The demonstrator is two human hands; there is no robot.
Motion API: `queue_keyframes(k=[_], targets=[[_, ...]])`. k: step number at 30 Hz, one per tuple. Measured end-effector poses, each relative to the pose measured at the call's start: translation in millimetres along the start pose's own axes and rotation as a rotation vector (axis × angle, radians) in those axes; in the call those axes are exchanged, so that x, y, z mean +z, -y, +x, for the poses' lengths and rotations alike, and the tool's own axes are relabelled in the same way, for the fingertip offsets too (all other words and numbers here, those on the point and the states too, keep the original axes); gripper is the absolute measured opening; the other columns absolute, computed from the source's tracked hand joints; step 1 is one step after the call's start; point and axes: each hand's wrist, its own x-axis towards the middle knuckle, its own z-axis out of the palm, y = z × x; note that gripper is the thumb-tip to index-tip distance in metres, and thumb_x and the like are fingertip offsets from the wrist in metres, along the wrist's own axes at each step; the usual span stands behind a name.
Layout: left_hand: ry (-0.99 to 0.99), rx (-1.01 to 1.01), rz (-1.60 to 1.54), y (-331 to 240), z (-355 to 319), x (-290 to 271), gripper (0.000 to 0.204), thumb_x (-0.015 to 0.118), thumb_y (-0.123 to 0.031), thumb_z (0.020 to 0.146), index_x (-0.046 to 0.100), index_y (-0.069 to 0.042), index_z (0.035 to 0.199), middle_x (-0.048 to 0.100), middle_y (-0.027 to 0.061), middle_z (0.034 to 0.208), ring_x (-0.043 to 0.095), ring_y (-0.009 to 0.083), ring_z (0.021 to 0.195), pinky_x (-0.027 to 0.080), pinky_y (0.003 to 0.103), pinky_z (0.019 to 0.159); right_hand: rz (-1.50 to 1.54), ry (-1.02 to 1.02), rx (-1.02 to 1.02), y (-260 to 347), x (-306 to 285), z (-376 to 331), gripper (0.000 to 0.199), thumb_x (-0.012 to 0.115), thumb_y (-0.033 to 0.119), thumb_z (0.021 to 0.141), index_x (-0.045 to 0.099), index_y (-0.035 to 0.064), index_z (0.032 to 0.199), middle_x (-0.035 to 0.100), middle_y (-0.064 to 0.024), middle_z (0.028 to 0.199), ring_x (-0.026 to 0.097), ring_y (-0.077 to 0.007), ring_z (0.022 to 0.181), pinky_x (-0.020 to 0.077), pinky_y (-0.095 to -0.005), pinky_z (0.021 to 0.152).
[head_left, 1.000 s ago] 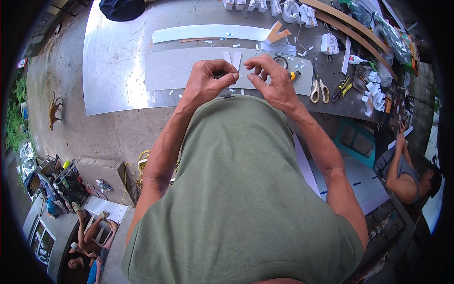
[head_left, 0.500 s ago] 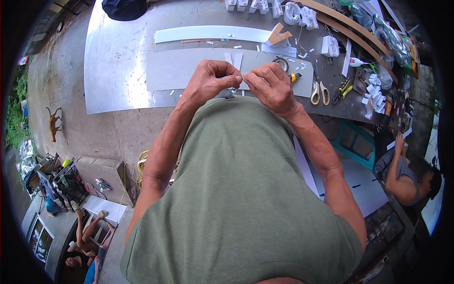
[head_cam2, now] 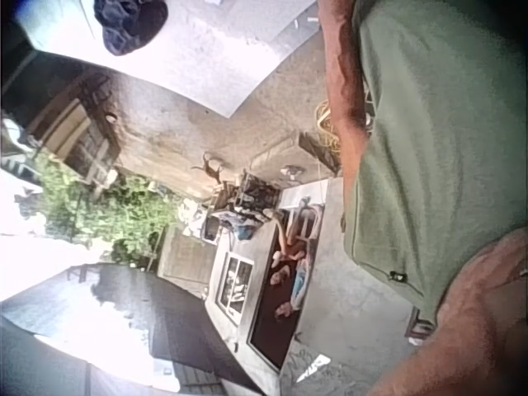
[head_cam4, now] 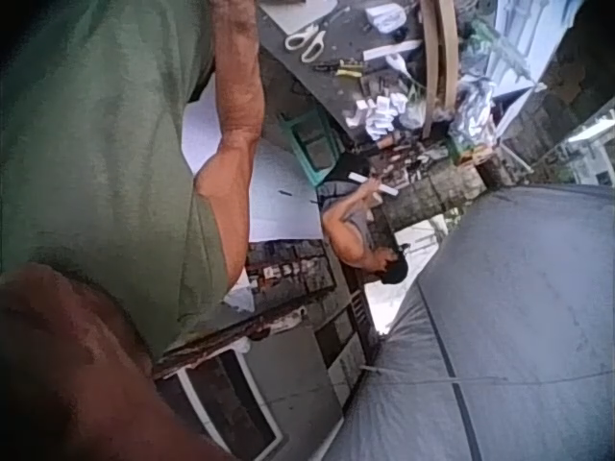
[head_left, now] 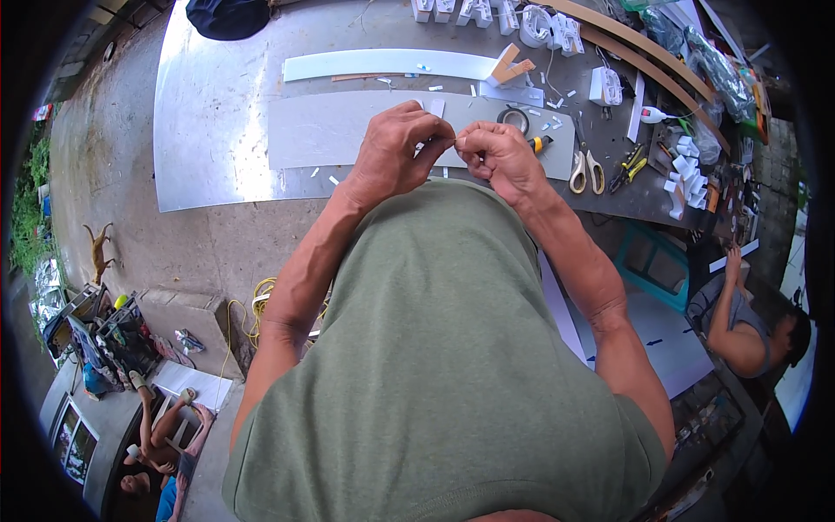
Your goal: Assembling 3D letters for a sign by connecting LED components and applying adhesive backing.
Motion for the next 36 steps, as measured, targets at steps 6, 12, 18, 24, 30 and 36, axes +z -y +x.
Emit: queue_keyframes(k=[6,12,18,24,30,36], targets=[[0.106,-0.260,-0.271,8,-4,-10,0.013,0.078,-0.011,0.085,0.075,-0.001,0.094,0.072,0.0071,0.080,0.065,0.0128,0.073,0.051,0.029,0.069,-0.359,-0.025,-0.131,14,15,-20,0.016,0.073,0.013,0.087,0.072,0.0043,0.101,0.064,-0.0019,0.083,0.059,-0.0106,0.073,0.0465,-0.0267,0.061],[0.133,-0.395,-0.439,13,-6,-10,0.016,0.075,-0.014,0.086,0.076,0.001,0.091,0.070,0.0021,0.075,0.059,0.0064,0.068,0.049,0.026,0.063,-1.245,-0.141,-1.181,3,8,-14,0.030,0.080,0.012,0.078,0.071,0.0103,0.107,0.064,-0.0031,0.102,0.061,-0.0213,0.092,0.0486,-0.0343,0.074],[0.173,-0.455,-0.466,11,-6,-10,0.016,0.076,-0.014,0.086,0.075,0.002,0.091,0.070,0.0033,0.076,0.061,0.0080,0.072,0.051,0.026,0.068,-1.554,-0.187,-1.407,-1,7,-14,0.030,0.081,0.010,0.072,0.071,0.0088,0.101,0.063,-0.0011,0.098,0.060,-0.0184,0.093,0.0445,-0.0362,0.080],[0.167,-0.400,-0.451,12,-6,-8,0.015,0.075,-0.014,0.085,0.075,0.000,0.091,0.070,0.0017,0.074,0.059,0.0070,0.069,0.050,0.027,0.064,-1.544,-0.213,-1.463,-1,14,-15,0.021,0.078,0.008,0.074,0.071,0.0069,0.093,0.063,-0.0025,0.093,0.060,-0.0198,0.089,0.0442,-0.0346,0.076],[0.092,-0.138,-0.401,8,-4,-5,0.015,0.075,-0.015,0.085,0.075,-0.001,0.092,0.070,0.0016,0.077,0.060,0.0089,0.071,0.050,0.029,0.067,-0.521,0.001,-0.473,-4,9,-16,0.016,0.073,0.014,0.087,0.067,0.0047,0.098,0.067,-0.0048,0.092,0.061,-0.0195,0.086,0.0464,-0.0326,0.071],[0.169,-0.397,-0.523,16,-6,-11,0.018,0.075,-0.017,0.085,0.074,0.001,0.091,0.070,0.0028,0.078,0.062,0.0095,0.074,0.051,0.028,0.070,-0.942,-0.145,-0.767,10,20,-23,0.025,0.077,0.014,0.086,0.066,0.0053,0.107,0.069,-0.0054,0.101,0.063,-0.0204,0.089,0.0482,-0.0337,0.073]])
